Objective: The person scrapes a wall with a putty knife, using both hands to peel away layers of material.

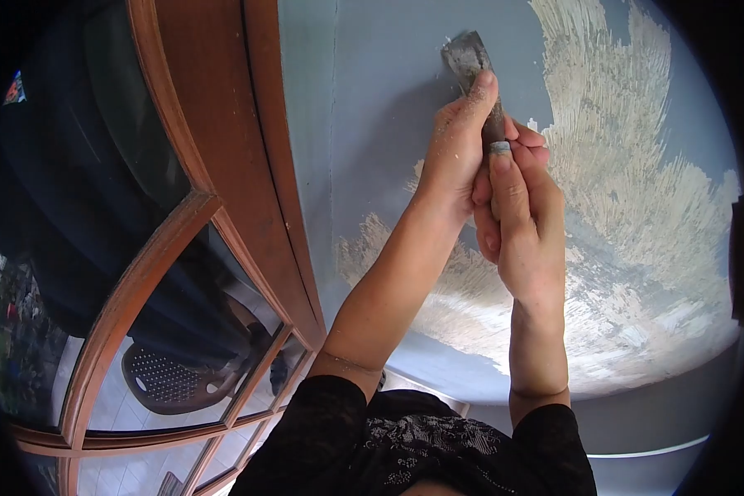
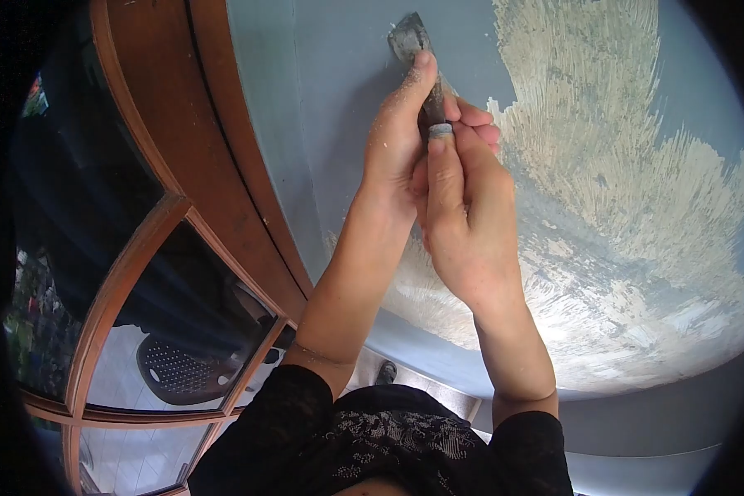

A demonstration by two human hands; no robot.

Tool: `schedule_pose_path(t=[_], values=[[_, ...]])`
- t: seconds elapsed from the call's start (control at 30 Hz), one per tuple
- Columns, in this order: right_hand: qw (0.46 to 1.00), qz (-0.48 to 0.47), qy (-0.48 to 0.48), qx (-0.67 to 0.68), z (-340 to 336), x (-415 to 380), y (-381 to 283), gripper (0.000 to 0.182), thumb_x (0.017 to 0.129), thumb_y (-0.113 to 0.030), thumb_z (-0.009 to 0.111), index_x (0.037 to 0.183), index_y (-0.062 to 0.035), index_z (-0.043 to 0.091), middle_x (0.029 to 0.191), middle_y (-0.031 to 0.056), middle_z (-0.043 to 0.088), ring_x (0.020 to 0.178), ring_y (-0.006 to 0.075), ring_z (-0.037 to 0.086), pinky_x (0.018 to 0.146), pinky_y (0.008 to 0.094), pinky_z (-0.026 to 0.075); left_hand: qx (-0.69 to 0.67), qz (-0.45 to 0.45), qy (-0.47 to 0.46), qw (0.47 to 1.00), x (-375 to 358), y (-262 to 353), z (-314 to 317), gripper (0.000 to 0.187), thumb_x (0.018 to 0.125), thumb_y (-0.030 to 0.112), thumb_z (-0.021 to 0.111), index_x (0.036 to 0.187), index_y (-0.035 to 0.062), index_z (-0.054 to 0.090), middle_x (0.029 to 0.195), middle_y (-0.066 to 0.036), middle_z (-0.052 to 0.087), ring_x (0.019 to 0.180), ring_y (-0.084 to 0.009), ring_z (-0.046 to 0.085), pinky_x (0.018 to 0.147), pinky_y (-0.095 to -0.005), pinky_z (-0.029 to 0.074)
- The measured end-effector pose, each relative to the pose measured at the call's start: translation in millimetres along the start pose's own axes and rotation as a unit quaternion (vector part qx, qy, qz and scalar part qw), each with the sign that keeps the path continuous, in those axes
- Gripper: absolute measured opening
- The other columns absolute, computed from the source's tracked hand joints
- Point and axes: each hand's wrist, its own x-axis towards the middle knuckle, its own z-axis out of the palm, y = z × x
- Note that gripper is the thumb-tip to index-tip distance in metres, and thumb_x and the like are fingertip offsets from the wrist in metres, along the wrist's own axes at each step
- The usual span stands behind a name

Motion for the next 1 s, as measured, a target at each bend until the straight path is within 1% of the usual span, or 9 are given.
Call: schedule_pose_path(t=[0.17,0.23,0.3,0.4,0.6,0.73,0.87,0.93,1.0], values=[[0.998,0.006,0.053,0.014,4,-17,-2,0.024,0.092,-0.018,0.039,0.077,-0.0029,0.048,0.05,-0.0046,0.037,0.035,0.0005,0.028,0.03,0.0173,0.019,0.007,-0.02,-0.014,1.0,-13,-13,0,0.051,0.086,0.047,0.046,0.06,0.0031,0.048,0.06,-0.017,0.058,0.057,-0.0253,0.062,0.049,-0.032,0.051],[0.997,-0.002,0.072,0.012,8,-11,-2,0.024,0.092,-0.018,0.038,0.08,-0.0015,0.049,0.05,-0.0046,0.037,0.035,0.0005,0.028,0.03,0.017,0.019,0.006,0.001,-0.011,1.0,-8,-11,0,0.052,0.086,0.048,0.046,0.06,0.0029,0.049,0.06,-0.017,0.058,0.056,-0.0247,0.061,0.05,-0.032,0.051],[1.0,0.017,0.0,0.007,-1,1,0,0.025,0.092,-0.018,0.038,0.1,0.0029,0.05,0.055,-0.0026,0.04,0.035,0.0004,0.028,0.03,0.0161,0.021,0.004,0.015,0.002,1.0,-2,-4,3,0.051,0.086,0.048,0.045,0.06,0.0033,0.049,0.062,-0.016,0.058,0.057,-0.024,0.061,0.05,-0.0322,0.051],[0.998,0.045,-0.032,0.032,-4,4,-3,0.03,0.092,-0.018,0.038,0.111,0.0043,0.045,0.06,-0.0009,0.043,0.034,0.0004,0.028,0.029,0.016,0.021,0.008,0.024,0.001,1.0,-2,0,3,0.049,0.084,0.048,0.049,0.061,0.0042,0.049,0.068,-0.017,0.058,0.061,-0.0271,0.061,0.054,-0.0365,0.052],[0.996,0.061,0.018,0.063,-13,-29,0,0.027,0.092,-0.016,0.038,0.108,0.0042,0.046,0.06,-0.0001,0.043,0.034,0.0008,0.028,0.028,0.0163,0.02,-0.023,-0.052,-0.003,0.998,-24,-29,3,0.05,0.083,0.05,0.048,0.064,0.0035,0.049,0.068,-0.017,0.058,0.063,-0.0274,0.062,0.055,-0.0363,0.053],[0.998,0.057,-0.026,0.029,-14,-14,-2,0.031,0.092,-0.017,0.038,0.113,0.0042,0.044,0.062,0.0004,0.044,0.034,0.001,0.028,0.029,0.0159,0.021,-0.03,-0.024,0.016,0.999,-17,-18,5,0.049,0.084,0.048,0.048,0.063,0.0039,0.049,0.067,-0.017,0.058,0.062,-0.0276,0.062,0.057,-0.038,0.053],[0.997,0.055,0.04,0.029,-4,-23,-10,0.022,0.092,-0.018,0.038,0.086,0.0003,0.05,0.049,-0.0036,0.036,0.033,0.0015,0.026,0.029,0.018,0.017,-0.036,-0.034,0.002,0.999,-25,-20,5,0.048,0.082,0.048,0.051,0.063,0.0039,0.049,0.069,-0.018,0.058,0.062,-0.0281,0.062,0.056,-0.0378,0.054],[0.996,0.055,0.069,0.028,1,-25,-9,0.023,0.092,-0.018,0.038,0.085,0.0002,0.049,0.049,-0.0036,0.036,0.033,0.0015,0.026,0.029,0.0181,0.017,-0.028,-0.036,-0.004,0.999,-26,-21,5,0.048,0.082,0.048,0.051,0.063,0.0038,0.05,0.07,-0.018,0.058,0.062,-0.0284,0.062,0.055,-0.0371,0.054],[0.997,0.055,0.044,0.03,0,-23,-8,0.023,0.092,-0.018,0.038,0.092,0.0017,0.048,0.052,-0.0025,0.038,0.033,0.0015,0.026,0.029,0.0177,0.018,-0.029,-0.039,-0.003,0.999,-21,-18,2,0.048,0.083,0.048,0.05,0.063,0.0037,0.05,0.07,-0.018,0.058,0.062,-0.0284,0.062,0.055,-0.037,0.054]])
